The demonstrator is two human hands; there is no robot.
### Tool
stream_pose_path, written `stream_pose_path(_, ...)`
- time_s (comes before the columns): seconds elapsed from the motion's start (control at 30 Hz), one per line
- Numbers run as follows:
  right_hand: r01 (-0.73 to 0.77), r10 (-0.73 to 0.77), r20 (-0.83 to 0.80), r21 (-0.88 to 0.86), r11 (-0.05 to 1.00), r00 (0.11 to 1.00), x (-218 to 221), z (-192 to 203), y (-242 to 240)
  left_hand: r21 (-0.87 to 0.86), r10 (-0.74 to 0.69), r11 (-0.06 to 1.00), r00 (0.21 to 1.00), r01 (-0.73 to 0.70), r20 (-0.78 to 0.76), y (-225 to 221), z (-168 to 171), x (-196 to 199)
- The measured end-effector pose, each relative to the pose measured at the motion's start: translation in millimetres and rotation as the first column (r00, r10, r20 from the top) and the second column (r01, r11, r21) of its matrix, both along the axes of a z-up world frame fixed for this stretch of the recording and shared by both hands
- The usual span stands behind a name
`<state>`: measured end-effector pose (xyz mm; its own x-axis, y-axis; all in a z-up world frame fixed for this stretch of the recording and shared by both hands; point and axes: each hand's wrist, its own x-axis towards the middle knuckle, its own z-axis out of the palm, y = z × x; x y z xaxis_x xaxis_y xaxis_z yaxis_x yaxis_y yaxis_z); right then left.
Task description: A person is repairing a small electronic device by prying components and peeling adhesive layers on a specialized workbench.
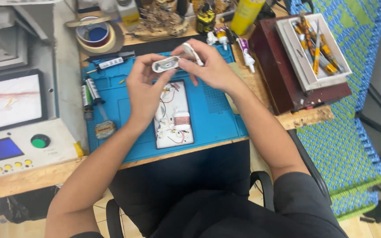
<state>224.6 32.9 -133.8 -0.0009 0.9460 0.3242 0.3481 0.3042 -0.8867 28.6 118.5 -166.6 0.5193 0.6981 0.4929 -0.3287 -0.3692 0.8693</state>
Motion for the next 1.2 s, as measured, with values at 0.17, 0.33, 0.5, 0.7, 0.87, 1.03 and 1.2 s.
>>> stream_pose_path(0.17, 0.17, -0.18, -0.029, -0.216, 0.962, 0.983, 12, 15, -15, -0.064, 0.016, 0.998, 1.0, -0.016, 0.002, 12, -12, 0)
stream_pose_path(0.33, 0.422, -0.303, 0.332, -0.387, 0.82, 0.893, -8, 22, -50, -0.289, -0.058, 0.957, 0.994, 0.029, -0.092, 11, -5, 5)
stream_pose_path(0.5, 0.57, -0.356, 0.483, -0.426, 0.703, 0.8, -47, -39, -71, -0.681, -0.209, 0.712, 0.978, 0.172, 0.028, 11, 1, 3)
stream_pose_path(0.7, 0.752, -0.625, 0.516, -0.059, 0.656, 0.585, -33, 15, -108, -0.775, -0.366, 0.523, 0.915, 0.354, 0.171, 17, -6, 2)
stream_pose_path(0.87, 0.878, -0.849, 0.495, 0.304, 0.369, 0.185, 101, 37, -128, -0.768, -0.35, 0.551, 0.926, 0.326, 0.142, 17, -9, 4)
stream_pose_path(1.03, 0.924, -0.736, 0.65, 0.137, 0.357, 0.189, 188, 19, -107, -0.744, -0.348, 0.572, 0.924, 0.345, 0.16, 21, -19, 9)
stream_pose_path(1.2, 0.931, -0.571, 0.809, 0.089, 0.355, 0.14, 206, 9, -107, -0.735, -0.349, 0.6, 0.93, 0.314, 0.112, 19, -21, 12)
